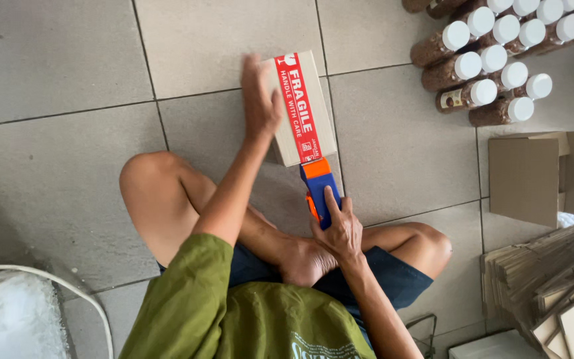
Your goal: The person applies tape to several cardboard boxes using a handheld tape dispenser. They seal the top and side seams of each box and place them in a stack while sitting on the floor.
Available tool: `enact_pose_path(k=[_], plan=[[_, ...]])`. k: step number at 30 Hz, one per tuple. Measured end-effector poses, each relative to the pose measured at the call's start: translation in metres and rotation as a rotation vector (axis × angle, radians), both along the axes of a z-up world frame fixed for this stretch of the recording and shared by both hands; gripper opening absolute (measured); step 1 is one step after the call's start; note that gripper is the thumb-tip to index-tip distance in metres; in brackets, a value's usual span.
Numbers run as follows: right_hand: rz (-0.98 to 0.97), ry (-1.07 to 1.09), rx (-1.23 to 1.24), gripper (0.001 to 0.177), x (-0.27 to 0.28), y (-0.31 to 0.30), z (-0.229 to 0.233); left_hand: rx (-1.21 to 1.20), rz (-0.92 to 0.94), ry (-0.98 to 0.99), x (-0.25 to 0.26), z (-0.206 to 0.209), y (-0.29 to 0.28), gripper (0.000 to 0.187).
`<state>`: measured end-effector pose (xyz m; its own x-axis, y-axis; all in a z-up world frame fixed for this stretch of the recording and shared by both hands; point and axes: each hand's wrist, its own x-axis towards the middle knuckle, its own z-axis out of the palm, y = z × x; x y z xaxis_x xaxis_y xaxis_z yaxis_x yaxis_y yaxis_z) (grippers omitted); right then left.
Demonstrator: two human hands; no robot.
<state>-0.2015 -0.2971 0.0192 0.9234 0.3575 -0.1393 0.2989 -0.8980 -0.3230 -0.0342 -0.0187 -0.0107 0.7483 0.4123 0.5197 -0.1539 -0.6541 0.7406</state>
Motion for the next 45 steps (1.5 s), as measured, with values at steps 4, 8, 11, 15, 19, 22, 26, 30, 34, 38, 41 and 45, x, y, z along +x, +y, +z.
enact_pose_path(k=[4,8,11,15,19,22,26,30,34,38,41,45], plan=[[0.025,-0.040,0.072,0.085,0.012,-0.001,-0.017,-0.462,-0.084,0.449,0.024,0.003,0.037,0.061],[0.141,-0.203,0.254,0.074,0.036,0.021,0.061,-0.716,-0.191,0.755,0.041,0.011,0.062,0.044],[0.097,-0.164,0.028,0.074,0.078,0.068,0.161,-0.627,-0.266,0.990,0.021,0.008,0.075,0.074],[0.122,-0.051,-0.004,0.069,0.139,0.118,0.202,-0.451,-0.277,0.218,-0.026,0.047,0.058,0.090],[0.204,-0.150,0.034,0.064,0.173,0.148,0.189,0.234,-0.440,-0.038,-0.023,0.065,0.067,0.091],[0.185,-0.140,0.022,0.067,0.158,0.136,0.188,0.251,-0.376,0.025,-0.010,0.059,0.073,0.087],[0.137,-0.182,0.026,0.077,0.090,0.087,0.149,0.219,-0.390,0.125,-0.003,0.049,0.078,0.092],[0.070,-0.120,-0.032,0.075,0.083,0.076,0.105,0.195,-0.437,0.118,-0.006,0.058,0.078,0.089],[0.187,-0.136,0.028,0.071,0.141,0.088,0.099,0.399,-0.381,0.293,0.000,0.096,0.073,0.099],[0.267,0.122,0.007,0.065,0.214,0.126,0.150,0.792,-0.143,0.340,0.052,0.136,0.052,0.104],[0.051,0.482,-0.152,0.065,0.226,0.158,0.227,0.768,-0.083,0.634,0.064,0.151,0.045,0.099],[0.186,0.514,-0.666,0.057,0.220,0.141,0.131,0.594,-0.017,0.574,0.036,0.153,0.076,0.092]])
